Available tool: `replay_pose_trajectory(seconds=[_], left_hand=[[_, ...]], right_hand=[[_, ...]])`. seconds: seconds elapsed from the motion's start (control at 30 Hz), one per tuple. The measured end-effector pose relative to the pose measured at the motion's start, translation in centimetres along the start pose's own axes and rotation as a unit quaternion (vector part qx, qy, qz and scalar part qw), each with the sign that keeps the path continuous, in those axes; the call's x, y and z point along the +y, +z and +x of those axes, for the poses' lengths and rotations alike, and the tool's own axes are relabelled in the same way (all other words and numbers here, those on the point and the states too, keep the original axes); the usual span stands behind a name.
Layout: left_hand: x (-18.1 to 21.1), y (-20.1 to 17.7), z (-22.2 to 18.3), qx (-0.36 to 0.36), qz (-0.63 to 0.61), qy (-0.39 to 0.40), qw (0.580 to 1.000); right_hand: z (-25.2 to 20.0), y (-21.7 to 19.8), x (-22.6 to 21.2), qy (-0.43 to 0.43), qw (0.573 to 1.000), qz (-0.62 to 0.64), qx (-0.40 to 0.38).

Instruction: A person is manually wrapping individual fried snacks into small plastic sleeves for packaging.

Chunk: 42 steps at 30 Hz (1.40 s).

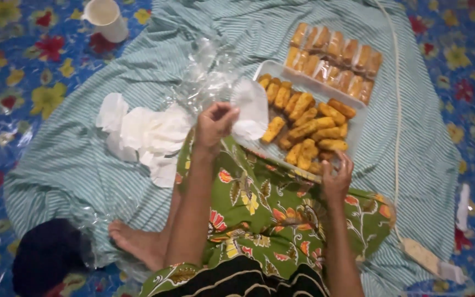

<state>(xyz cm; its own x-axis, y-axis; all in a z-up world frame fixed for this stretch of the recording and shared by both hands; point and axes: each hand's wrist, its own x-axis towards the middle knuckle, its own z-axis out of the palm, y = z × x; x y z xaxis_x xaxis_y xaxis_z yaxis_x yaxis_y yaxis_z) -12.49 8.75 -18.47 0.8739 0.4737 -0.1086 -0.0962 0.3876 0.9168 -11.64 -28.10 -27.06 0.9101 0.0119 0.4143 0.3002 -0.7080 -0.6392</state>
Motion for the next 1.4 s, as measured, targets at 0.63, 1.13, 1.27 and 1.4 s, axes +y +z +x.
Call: replay_pose_trajectory(seconds=[0.63,1.13,1.27,1.4], left_hand=[[-8.4,9.4,-6.1,-0.075,0.336,0.549,0.762],[-7.0,9.1,-5.3,-0.182,0.232,0.348,0.89],[-7.3,8.4,-5.0,-0.203,0.125,0.101,0.966],[-6.4,8.0,-5.1,-0.19,0.013,-0.102,0.976]], right_hand=[[-0.4,2.2,-10.0,0.271,0.722,0.635,-0.033],[-0.3,2.8,-6.1,0.4,0.655,0.639,0.05],[0.0,1.9,-6.7,0.416,0.652,0.632,0.058],[0.3,1.4,-7.4,0.416,0.661,0.622,0.055]])
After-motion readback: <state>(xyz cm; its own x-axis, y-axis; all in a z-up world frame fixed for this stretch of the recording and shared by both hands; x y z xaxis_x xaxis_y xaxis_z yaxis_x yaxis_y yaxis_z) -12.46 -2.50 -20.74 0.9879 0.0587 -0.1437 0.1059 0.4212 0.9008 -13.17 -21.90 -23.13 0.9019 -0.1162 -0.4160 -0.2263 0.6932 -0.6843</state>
